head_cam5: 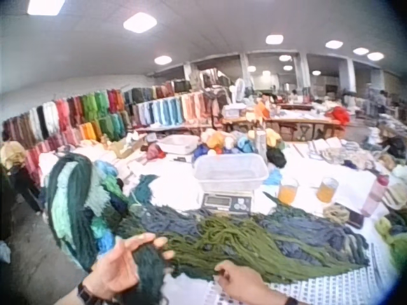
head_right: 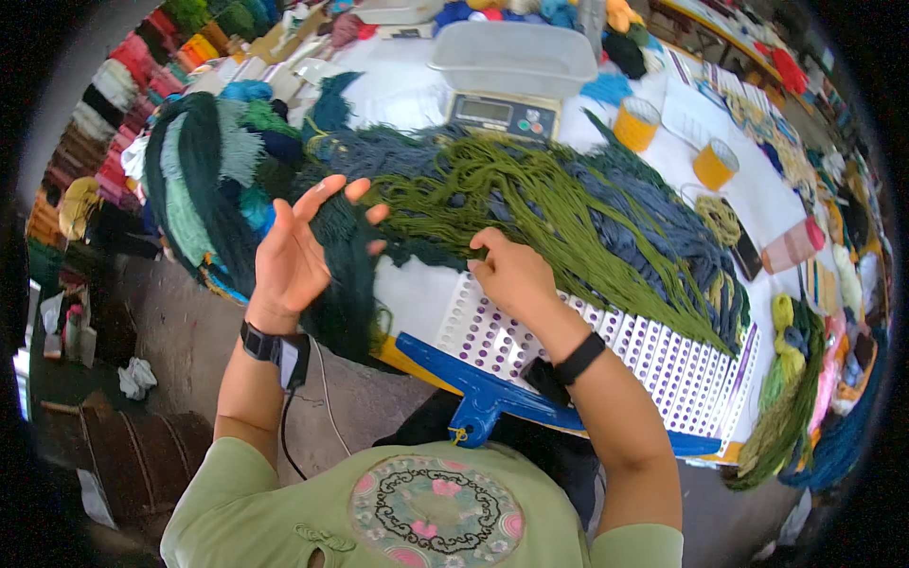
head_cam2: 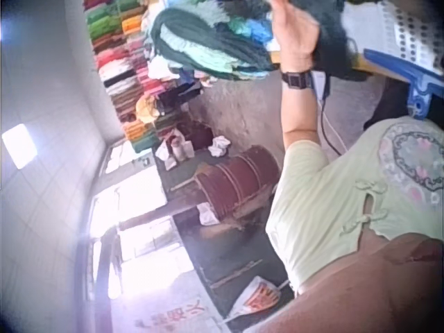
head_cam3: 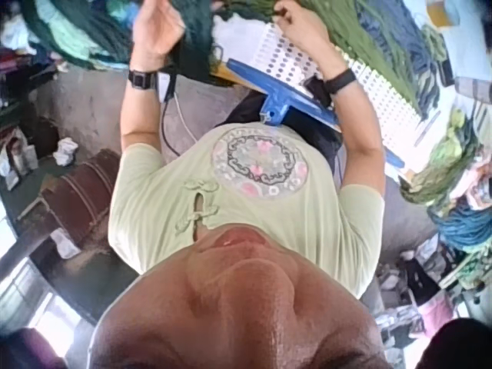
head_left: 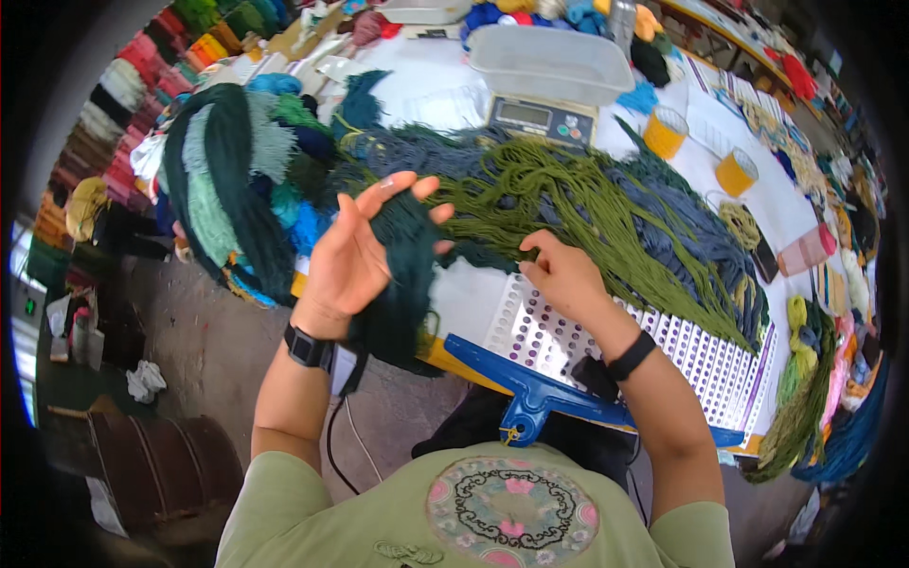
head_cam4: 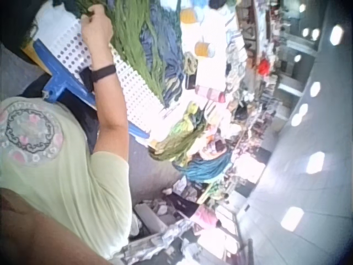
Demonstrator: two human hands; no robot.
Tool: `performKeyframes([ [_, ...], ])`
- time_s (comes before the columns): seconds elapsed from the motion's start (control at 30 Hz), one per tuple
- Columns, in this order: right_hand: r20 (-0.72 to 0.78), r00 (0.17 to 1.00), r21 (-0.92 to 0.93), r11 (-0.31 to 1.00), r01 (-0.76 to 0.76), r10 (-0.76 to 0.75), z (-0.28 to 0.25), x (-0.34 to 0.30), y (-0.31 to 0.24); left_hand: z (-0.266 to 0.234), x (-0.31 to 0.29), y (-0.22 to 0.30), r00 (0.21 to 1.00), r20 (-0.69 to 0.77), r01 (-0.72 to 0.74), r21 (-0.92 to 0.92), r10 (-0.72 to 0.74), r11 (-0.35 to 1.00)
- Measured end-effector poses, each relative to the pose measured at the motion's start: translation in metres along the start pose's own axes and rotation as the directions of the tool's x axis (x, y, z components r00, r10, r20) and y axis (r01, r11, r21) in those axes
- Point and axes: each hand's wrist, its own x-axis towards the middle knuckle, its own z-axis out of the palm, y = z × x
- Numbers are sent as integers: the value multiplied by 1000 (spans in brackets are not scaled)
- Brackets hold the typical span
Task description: The person picks up bundles of green yarn and separates small strands to thread them through holes in a white template card. They repeat this process for multiple strands, pulling each one through a different hole on the card.
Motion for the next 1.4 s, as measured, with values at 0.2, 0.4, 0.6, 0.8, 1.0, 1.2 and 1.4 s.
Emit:
performKeyframes([
  [0.2, -90, 987, 908, 397, 136, -133, -25, -37, -90, 26, -31, -2, 940, 314, -162, 65, 133, 985],
  [0.4, -154, 974, 843, 491, 218, -168, -30, -56, -99, 21, -38, -4, 868, 470, -166, -28, 159, 986],
  [0.6, 33, 992, 903, 429, 22, -122, -53, -85, -87, 43, -46, 4, 909, 401, -41, -187, 115, 982],
  [0.8, -638, 763, 760, 246, 602, 106, -133, -124, -31, -19, -78, 36, 999, 25, -30, 45, 29, 999],
  [1.0, -624, 724, 759, 447, 473, 294, -294, -248, 173, -128, -117, 137, 866, -319, -397, 32, 386, 917],
  [1.2, -714, 699, -164, 979, -121, -33, -231, -166, 125, -31, -43, 57, 940, -209, -196, 312, 269, 930],
  [1.4, 261, 962, 648, 724, -234, 77, -44, -43, 28, -8, 45, -45, 970, -243, 135, 431, -29, 892],
])
